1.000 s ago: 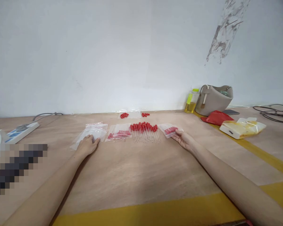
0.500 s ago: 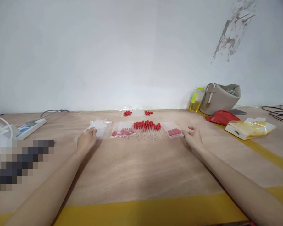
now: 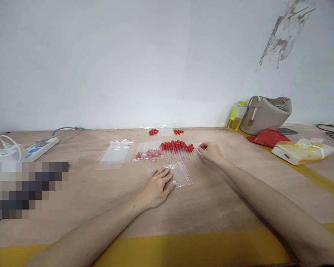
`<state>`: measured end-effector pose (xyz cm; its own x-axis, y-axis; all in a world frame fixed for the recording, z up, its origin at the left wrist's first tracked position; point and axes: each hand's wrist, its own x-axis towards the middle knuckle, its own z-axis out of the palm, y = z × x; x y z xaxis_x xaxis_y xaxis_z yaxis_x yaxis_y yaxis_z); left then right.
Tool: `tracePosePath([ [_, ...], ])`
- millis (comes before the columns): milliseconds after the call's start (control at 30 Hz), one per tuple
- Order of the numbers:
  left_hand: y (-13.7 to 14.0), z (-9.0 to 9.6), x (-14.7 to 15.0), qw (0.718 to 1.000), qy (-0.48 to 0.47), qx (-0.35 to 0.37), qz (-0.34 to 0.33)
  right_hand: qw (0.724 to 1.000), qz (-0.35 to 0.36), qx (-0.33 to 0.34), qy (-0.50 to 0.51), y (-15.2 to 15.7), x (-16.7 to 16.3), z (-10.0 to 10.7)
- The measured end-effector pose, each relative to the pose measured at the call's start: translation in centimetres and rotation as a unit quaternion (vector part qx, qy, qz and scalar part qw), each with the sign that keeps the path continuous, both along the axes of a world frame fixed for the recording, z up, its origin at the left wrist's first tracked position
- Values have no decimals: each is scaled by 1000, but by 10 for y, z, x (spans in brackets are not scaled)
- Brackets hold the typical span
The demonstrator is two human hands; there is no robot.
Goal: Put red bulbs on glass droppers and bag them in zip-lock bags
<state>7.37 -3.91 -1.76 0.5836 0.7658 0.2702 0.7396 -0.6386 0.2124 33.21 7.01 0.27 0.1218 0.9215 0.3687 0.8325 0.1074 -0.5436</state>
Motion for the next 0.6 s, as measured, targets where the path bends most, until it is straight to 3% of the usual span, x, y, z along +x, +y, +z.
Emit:
tracePosePath([
  [100, -1, 1, 0, 1000, -8, -8, -4, 995, -44, -85, -7, 19, -12, 1],
  [200, -4, 8, -3, 999, -38, 35, 4, 988, -58, -142, -9, 35, -19, 2],
  [300, -5, 14, -10, 996, -53, 66, -31, 979, -71, -192, 1, 46, -23, 6],
  [600, 2, 18, -24, 994, -31, -43, -99, 962, -73, -246, 94, 58, -33, 12],
])
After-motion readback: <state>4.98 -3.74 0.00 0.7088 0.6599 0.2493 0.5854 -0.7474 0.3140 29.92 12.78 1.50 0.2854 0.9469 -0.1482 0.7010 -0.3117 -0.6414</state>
